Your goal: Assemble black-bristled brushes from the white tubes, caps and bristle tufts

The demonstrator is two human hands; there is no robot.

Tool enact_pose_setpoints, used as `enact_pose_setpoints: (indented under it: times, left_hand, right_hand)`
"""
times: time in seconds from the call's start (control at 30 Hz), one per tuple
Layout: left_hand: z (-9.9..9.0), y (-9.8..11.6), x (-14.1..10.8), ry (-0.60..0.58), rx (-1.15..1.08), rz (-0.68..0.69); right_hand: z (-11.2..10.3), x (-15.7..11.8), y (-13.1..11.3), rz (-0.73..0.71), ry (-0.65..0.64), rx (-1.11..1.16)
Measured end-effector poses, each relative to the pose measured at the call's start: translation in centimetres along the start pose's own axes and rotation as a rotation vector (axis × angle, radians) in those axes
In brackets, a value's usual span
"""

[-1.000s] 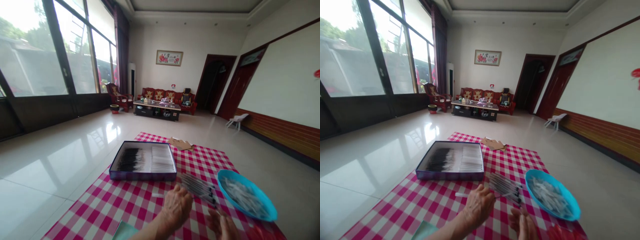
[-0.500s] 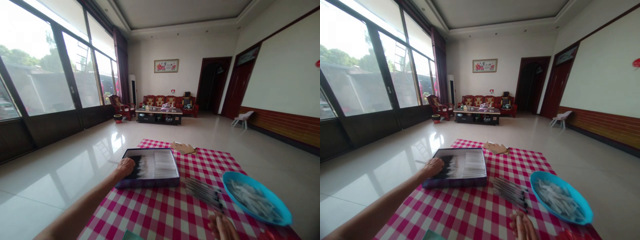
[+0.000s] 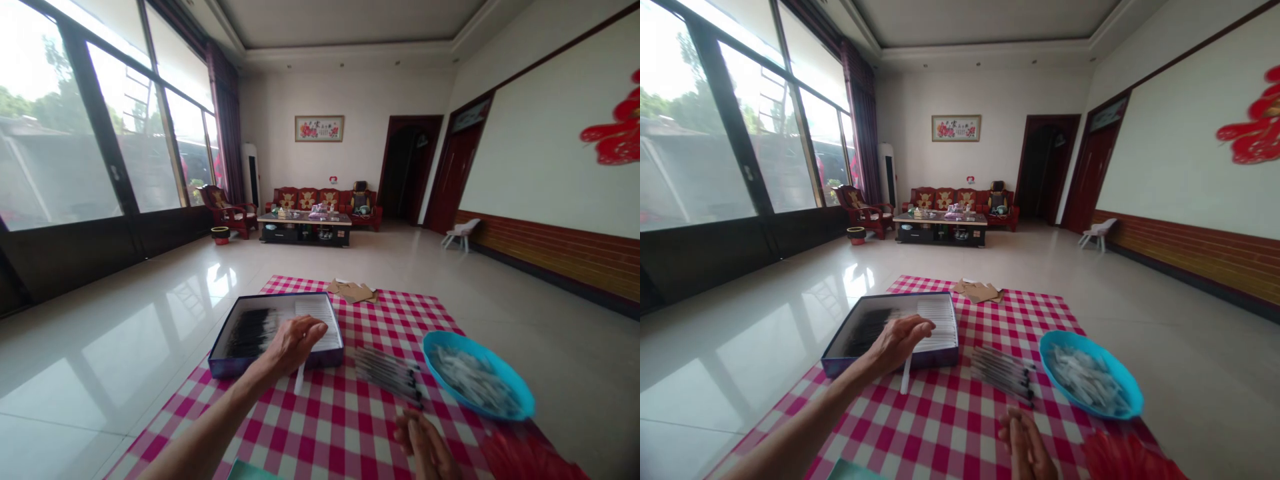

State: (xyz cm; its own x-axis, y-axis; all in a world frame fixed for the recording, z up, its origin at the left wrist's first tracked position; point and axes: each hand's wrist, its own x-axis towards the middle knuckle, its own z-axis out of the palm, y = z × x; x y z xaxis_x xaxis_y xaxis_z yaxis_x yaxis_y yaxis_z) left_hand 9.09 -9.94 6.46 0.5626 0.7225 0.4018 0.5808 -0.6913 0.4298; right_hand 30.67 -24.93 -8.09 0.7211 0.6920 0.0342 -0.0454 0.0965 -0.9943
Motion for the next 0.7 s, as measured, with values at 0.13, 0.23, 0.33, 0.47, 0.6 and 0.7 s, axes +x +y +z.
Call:
enact_pose_setpoints:
  times: [0.13,0.23,0.33,0.47,0.6,0.7]
  left_hand:
    - [4.1,2.5,-0.5,0.204,-0.57,-0.185]
    - [8.2,3.0,-1.1,0.222,-0.984,-0.404]
    - [11.5,2.8,-2.0,0.212,-1.199,-0.517]
    - [13.5,2.0,-3.5,0.126,-1.24,-0.58]
    - [13.0,2.2,-4.7,0.013,-0.833,-0.283]
    - [12.5,3.2,-5.2,-0.037,-0.293,0.057]
  right_hand:
    - [0.1,-0.8,-1.0,-0.013,-0.203,-0.072]
    - [0.3,-1.4,-1.8,-0.075,-0.336,-0.152]
    - [0.4,-1.7,-2.1,-0.071,-0.372,-0.167]
    - [0.3,-1.1,-1.7,0.01,-0.279,-0.096]
    - [0.0,-0.7,-1.8,0.055,-0.203,-0.013]
    - [-0.1,-0.6,-2.0,0.028,-0.182,-0.052]
